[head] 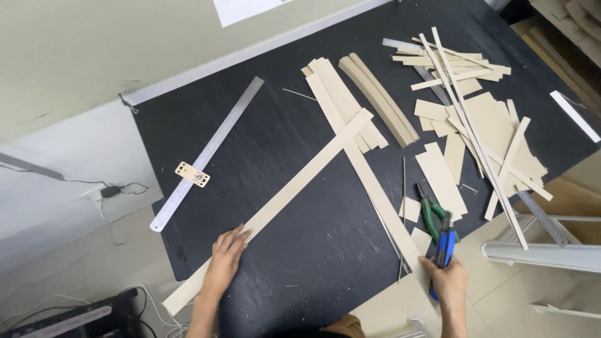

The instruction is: Cutting cardboard strips into smaller pieces using a ruler and a utility knife on a workbench.

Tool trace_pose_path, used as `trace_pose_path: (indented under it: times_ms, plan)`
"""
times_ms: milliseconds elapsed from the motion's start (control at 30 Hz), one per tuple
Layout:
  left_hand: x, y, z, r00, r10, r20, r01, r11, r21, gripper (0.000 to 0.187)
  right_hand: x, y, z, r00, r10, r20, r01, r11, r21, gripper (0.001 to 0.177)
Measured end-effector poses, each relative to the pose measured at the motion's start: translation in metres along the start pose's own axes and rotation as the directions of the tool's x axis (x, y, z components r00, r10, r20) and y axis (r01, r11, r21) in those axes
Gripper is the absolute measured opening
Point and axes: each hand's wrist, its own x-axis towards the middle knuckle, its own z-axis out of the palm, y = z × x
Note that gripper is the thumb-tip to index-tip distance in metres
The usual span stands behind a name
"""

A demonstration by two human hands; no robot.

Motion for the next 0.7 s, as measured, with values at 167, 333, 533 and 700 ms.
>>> trace_pose_path:
  times_ms: [167, 333, 533, 700]
  plan:
    - [-0.043, -0.009, -0.033, 1.0, -0.009, 0.021, 0.009, 1.0, 0.012, 0.042, 0.044, 0.029, 0.044, 0.635, -0.492, -0.596, 0.355, 0.87, -0.341, 0.043]
    - [-0.096, -0.037, -0.022, 0.992, 0.033, -0.118, -0.026, 0.998, 0.063, 0.039, 0.023, -0.005, 0.086, 0.707, -0.649, -0.281, 0.639, 0.756, -0.14, 0.035]
    - [-0.091, -0.025, 0.0, 0.972, -0.05, -0.23, 0.089, 0.983, 0.161, 0.038, 0.087, 0.009, 0.131, 0.833, -0.493, -0.251, 0.392, 0.846, -0.362, 0.062]
    - [-0.048, 0.002, 0.006, 0.986, -0.137, -0.096, 0.14, 0.99, 0.027, 0.035, 0.096, -0.008, 0.127, 0.916, -0.309, -0.255, 0.209, 0.912, -0.353, 0.075]
